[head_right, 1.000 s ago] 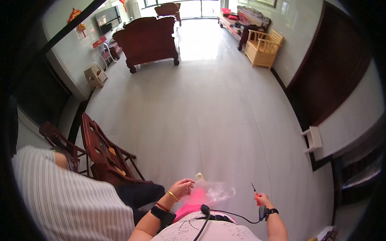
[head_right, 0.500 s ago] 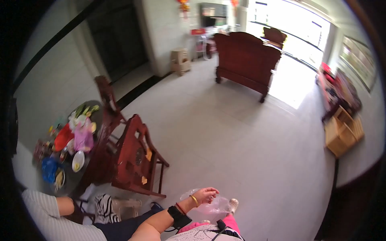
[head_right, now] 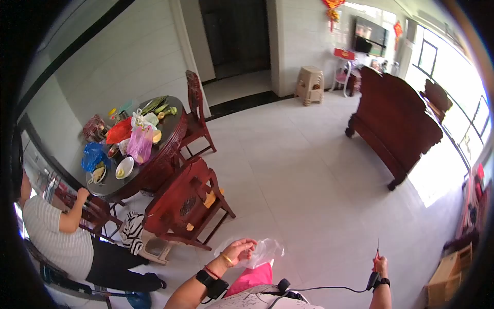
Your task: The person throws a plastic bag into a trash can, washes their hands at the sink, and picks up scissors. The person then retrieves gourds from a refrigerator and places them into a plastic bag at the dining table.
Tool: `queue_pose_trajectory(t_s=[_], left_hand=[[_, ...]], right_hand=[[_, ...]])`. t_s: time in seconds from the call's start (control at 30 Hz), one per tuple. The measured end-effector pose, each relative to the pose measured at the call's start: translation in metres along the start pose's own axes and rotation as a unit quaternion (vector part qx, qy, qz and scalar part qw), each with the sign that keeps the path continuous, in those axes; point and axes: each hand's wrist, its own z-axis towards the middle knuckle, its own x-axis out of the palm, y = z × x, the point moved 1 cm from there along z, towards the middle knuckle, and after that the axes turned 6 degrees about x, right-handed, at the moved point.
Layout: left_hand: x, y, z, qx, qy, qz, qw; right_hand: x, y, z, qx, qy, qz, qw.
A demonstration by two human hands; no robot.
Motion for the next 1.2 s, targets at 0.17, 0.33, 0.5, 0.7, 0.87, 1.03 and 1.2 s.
queue_pose_trajectory(t_s=[0.17, 0.33, 0.5, 0.7, 0.87, 1.03, 1.2], left_hand=[[-0.019, -0.030, 0.073, 0.013, -0.044, -0.031, 0.998], [-0.029, -0.097, 0.173, 0.059, -0.067, -0.051, 0.995], [-0.020, -0.161, 0.247, 0.093, -0.063, -0.015, 0.994], [-0.061, -0.219, 0.337, 0.143, -0.060, -0.010, 0.988], [-0.076, -0.297, 0.406, 0.176, -0.108, -0.028, 0.978], [-0.092, -0.374, 0.471, 0.217, -0.144, -0.042, 0.965], [-0.112, -0.418, 0.525, 0.210, -0.176, -0.030, 0.961]], right_hand=[[0.078, 0.167, 0.057, -0.098, 0.100, 0.044, 0.989], [0.121, 0.229, 0.104, -0.091, 0.158, -0.118, 0.976], [0.164, 0.125, 0.271, -0.014, 0.174, -0.384, 0.907], [0.176, 0.215, 0.318, 0.015, 0.209, -0.330, 0.921], [0.213, 0.424, 0.358, -0.015, 0.168, -0.141, 0.976], [0.305, 0.663, 0.463, -0.235, 0.143, -0.141, 0.951], [0.408, 0.916, 0.379, -0.328, 0.265, -0.081, 0.903]])
